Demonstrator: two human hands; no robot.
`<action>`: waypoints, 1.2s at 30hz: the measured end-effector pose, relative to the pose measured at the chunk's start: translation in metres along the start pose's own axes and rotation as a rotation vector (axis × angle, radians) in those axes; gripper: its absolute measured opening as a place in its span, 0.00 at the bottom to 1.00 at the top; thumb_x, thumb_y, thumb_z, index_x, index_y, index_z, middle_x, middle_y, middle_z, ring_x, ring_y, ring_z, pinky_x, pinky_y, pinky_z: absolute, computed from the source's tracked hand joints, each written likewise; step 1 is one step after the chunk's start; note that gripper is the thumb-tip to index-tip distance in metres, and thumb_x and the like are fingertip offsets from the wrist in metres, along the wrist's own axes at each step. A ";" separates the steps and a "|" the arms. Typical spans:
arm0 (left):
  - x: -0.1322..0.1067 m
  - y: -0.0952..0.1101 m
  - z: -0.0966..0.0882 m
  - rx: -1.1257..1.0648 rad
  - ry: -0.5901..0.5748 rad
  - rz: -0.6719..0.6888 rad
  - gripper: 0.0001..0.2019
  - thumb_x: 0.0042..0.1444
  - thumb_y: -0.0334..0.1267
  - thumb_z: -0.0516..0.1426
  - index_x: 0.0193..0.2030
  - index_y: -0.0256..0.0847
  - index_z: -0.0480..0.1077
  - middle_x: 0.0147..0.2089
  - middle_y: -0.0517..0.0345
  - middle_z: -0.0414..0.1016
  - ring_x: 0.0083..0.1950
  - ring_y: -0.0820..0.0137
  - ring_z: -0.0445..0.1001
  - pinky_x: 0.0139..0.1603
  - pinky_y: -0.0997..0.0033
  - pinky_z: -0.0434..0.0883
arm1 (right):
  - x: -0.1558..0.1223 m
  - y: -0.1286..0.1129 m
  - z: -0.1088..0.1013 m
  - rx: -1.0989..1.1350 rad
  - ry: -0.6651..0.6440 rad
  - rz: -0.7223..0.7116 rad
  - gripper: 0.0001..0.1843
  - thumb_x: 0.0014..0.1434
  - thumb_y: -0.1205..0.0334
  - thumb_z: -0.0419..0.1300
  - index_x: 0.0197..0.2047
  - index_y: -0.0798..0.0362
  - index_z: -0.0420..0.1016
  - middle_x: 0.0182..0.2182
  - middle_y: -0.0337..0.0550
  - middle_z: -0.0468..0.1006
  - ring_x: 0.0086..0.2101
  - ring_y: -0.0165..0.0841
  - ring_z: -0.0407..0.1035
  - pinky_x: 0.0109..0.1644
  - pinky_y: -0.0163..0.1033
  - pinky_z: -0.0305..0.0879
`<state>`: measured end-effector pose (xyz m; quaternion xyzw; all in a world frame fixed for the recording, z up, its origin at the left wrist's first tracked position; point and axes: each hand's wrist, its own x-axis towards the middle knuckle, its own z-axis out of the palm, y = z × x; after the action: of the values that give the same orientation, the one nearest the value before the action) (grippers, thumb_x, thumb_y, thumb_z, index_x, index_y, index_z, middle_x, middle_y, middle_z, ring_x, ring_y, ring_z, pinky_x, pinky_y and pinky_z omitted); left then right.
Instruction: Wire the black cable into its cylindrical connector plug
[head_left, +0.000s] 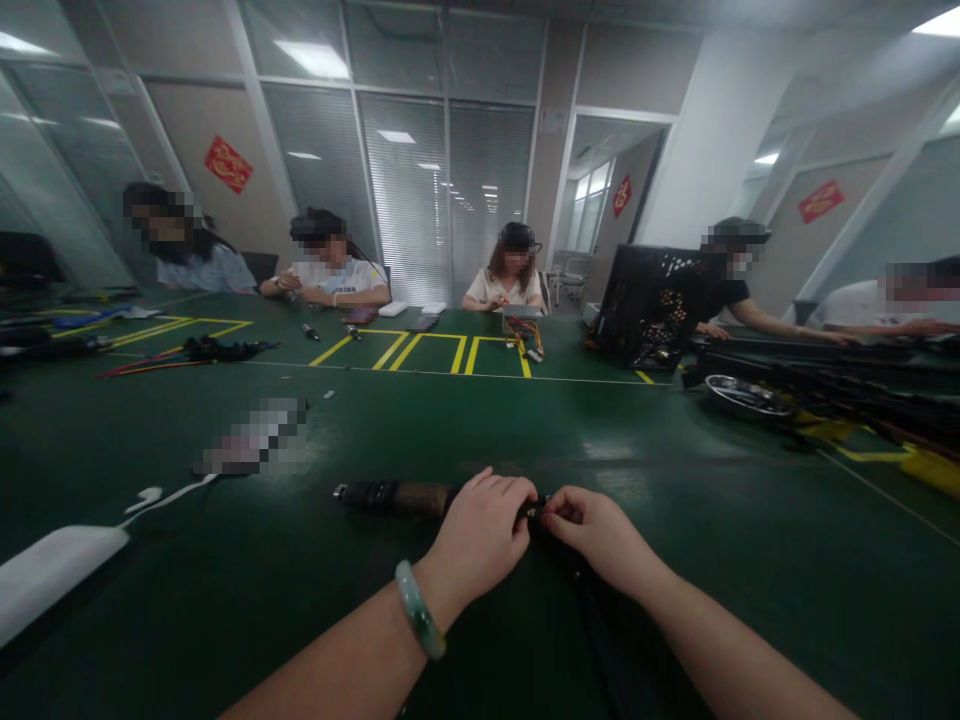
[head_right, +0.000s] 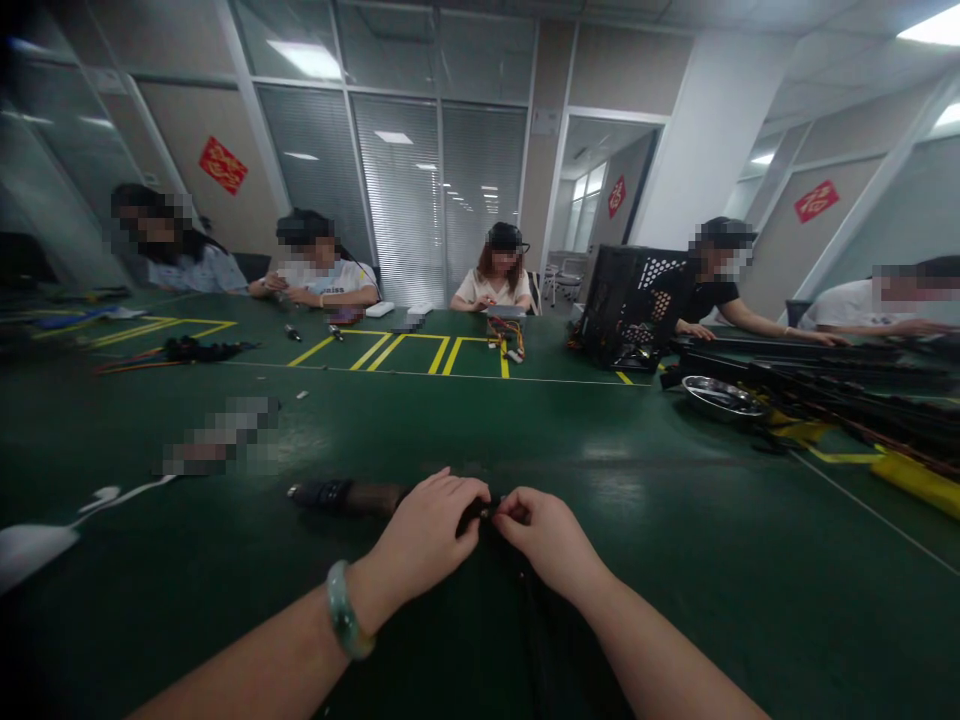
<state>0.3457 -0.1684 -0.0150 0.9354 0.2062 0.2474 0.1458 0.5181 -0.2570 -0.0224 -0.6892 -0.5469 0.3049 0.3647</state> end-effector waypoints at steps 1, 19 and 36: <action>0.000 0.000 0.000 0.001 -0.003 -0.003 0.09 0.55 0.30 0.54 0.42 0.44 0.67 0.43 0.61 0.73 0.46 0.67 0.70 0.64 0.52 0.55 | 0.000 0.000 0.000 0.002 0.003 -0.003 0.06 0.58 0.59 0.59 0.34 0.52 0.74 0.30 0.37 0.77 0.30 0.31 0.71 0.32 0.31 0.62; 0.001 0.002 -0.002 0.048 -0.019 -0.014 0.05 0.57 0.32 0.56 0.41 0.44 0.67 0.43 0.61 0.73 0.47 0.67 0.70 0.61 0.55 0.57 | -0.001 0.000 0.000 -0.023 0.015 0.008 0.06 0.58 0.60 0.59 0.35 0.53 0.74 0.30 0.39 0.78 0.31 0.31 0.72 0.32 0.31 0.62; 0.001 -0.001 0.002 0.056 -0.021 -0.004 0.05 0.59 0.34 0.55 0.41 0.43 0.68 0.45 0.59 0.73 0.49 0.66 0.71 0.62 0.54 0.57 | -0.001 0.000 0.000 0.003 0.013 -0.005 0.06 0.58 0.60 0.59 0.35 0.53 0.74 0.29 0.38 0.77 0.30 0.31 0.71 0.32 0.31 0.62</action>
<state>0.3473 -0.1675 -0.0171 0.9413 0.2135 0.2314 0.1221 0.5179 -0.2575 -0.0224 -0.6892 -0.5458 0.3002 0.3701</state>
